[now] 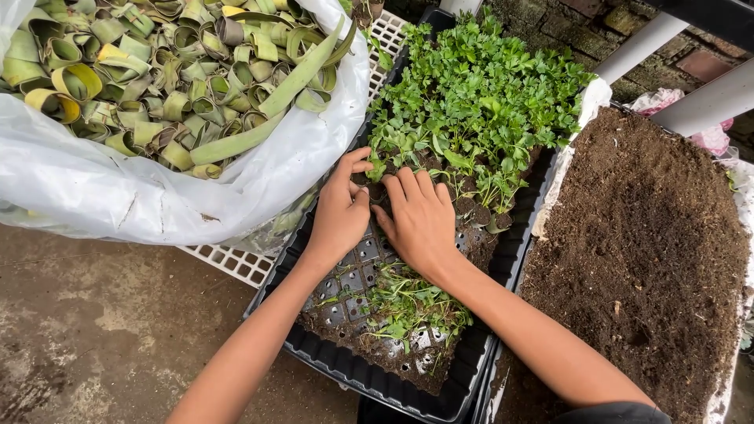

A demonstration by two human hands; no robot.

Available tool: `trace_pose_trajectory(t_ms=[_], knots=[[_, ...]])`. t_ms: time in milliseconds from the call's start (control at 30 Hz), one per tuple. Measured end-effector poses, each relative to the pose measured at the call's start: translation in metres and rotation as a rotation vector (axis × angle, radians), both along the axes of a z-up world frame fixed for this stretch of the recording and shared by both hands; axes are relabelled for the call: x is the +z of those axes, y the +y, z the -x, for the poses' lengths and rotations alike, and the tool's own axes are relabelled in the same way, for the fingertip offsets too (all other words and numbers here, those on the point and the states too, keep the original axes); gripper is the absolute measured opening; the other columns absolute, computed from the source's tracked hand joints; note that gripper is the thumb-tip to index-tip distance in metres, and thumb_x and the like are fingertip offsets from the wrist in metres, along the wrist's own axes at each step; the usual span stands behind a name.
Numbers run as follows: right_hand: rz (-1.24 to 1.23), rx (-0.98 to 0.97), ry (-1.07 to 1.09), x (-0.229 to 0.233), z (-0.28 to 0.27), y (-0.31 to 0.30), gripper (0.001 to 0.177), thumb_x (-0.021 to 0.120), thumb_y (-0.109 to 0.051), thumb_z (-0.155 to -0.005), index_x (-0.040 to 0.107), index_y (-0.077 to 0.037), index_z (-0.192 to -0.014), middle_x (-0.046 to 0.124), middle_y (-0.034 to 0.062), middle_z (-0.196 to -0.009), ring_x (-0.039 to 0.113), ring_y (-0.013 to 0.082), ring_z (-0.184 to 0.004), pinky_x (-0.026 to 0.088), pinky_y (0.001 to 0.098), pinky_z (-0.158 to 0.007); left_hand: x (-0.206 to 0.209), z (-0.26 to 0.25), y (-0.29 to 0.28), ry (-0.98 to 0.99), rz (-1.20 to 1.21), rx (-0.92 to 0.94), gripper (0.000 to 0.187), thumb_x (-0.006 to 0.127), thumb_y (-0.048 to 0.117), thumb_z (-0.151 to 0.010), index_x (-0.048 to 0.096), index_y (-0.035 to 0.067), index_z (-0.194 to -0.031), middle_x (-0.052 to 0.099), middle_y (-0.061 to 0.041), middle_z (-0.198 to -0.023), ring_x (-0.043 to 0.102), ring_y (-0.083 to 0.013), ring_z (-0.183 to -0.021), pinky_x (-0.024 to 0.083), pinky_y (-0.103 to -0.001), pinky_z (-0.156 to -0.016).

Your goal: The person takes small seedlings from a black seedling tray and wraps their roots in small pieces of dried leaf material. They then place the wrapped seedlings into a tray filled with soil, pressing the soil around them to secure them in place.

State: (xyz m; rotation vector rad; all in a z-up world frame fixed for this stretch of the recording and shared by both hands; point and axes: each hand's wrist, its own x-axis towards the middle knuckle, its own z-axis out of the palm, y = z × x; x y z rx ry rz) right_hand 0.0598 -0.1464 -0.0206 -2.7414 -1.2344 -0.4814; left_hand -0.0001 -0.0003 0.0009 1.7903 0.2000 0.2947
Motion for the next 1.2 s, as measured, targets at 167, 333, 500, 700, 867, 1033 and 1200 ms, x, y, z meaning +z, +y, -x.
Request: trace_pose_trajectory(t_ms=[167, 333, 500, 700, 867, 1033, 1200], knots=[[-0.019, -0.010, -0.035, -0.003, -0.006, 0.007, 0.038, 0.072, -0.039, -0.090, 0.059, -0.016, -0.116, 0.047, 0.0001, -0.103, 0.046, 0.0212, -0.095, 0.034, 0.0365, -0.074, 0.001, -0.003, 0.000, 0.001, -0.007, 0.004, 0.057, 0.039, -0.012, -0.093, 0.042, 0.003, -0.149, 0.055, -0.028, -0.131, 0.057, -0.0235, -0.081, 0.047, -0.043, -0.069], [-0.046, -0.003, -0.034, -0.013, -0.011, 0.006, 0.037, 0.075, -0.037, -0.086, 0.058, -0.015, -0.109, 0.044, 0.0001, -0.101, 0.045, 0.0214, -0.093, 0.033, 0.0364, -0.072, -0.001, 0.000, -0.002, -0.047, -0.019, -0.002, 0.059, 0.037, -0.013, -0.092, 0.041, 0.003, -0.149, 0.055, -0.027, -0.130, 0.058, -0.0247, -0.078, 0.047, -0.042, -0.067], [-0.051, 0.013, -0.090, -0.011, -0.015, 0.006, 0.037, 0.075, -0.040, -0.086, 0.058, -0.016, -0.109, 0.046, -0.0002, -0.100, 0.046, 0.0217, -0.093, 0.033, 0.0370, -0.072, 0.009, 0.006, -0.009, -0.076, -0.072, 0.018, 0.062, 0.037, -0.014, -0.091, 0.037, 0.003, -0.150, 0.053, -0.028, -0.130, 0.058, -0.0286, -0.078, 0.048, -0.045, -0.066], [-0.019, 0.037, -0.115, 0.000, -0.019, 0.001, 0.041, 0.076, -0.046, -0.085, 0.056, -0.017, -0.105, 0.046, -0.0005, -0.100, 0.046, 0.0209, -0.092, 0.032, 0.0367, -0.072, 0.009, 0.011, -0.013, -0.141, -0.168, 0.045, 0.062, 0.039, -0.016, -0.092, 0.037, 0.005, -0.150, 0.051, -0.022, -0.128, 0.056, -0.0271, -0.078, 0.049, -0.045, -0.066], [-0.031, 0.036, -0.065, 0.000, -0.019, -0.002, 0.041, 0.077, -0.045, -0.085, 0.057, -0.015, -0.104, 0.048, 0.0006, -0.101, 0.048, 0.0226, -0.093, 0.033, 0.0369, -0.073, 0.008, 0.014, -0.011, -0.165, -0.162, 0.042, 0.060, 0.038, -0.016, -0.092, 0.037, 0.003, -0.149, 0.051, -0.022, -0.127, 0.056, -0.0275, -0.078, 0.049, -0.046, -0.066], [-0.047, 0.040, -0.035, 0.005, -0.020, -0.005, 0.043, 0.078, -0.047, -0.085, 0.056, -0.014, -0.103, 0.047, 0.0011, -0.101, 0.048, 0.0233, -0.093, 0.033, 0.0372, -0.074, 0.011, 0.015, -0.008, -0.183, -0.177, 0.039, 0.059, 0.039, -0.016, -0.093, 0.039, 0.003, -0.149, 0.052, -0.021, -0.125, 0.055, -0.0263, -0.079, 0.049, -0.045, -0.066], [-0.148, 0.089, 0.127, 0.037, -0.019, -0.020, 0.021, 0.068, -0.035, -0.100, 0.062, -0.015, -0.097, 0.050, 0.0026, -0.103, 0.049, 0.0219, -0.090, 0.039, 0.0345, -0.073, 0.042, 0.034, -0.006, -0.094, -0.162, -0.114, 0.053, 0.043, -0.011, -0.096, 0.045, 0.006, -0.146, 0.053, -0.019, -0.125, 0.062, -0.0273, -0.075, 0.049, -0.043, -0.060]])
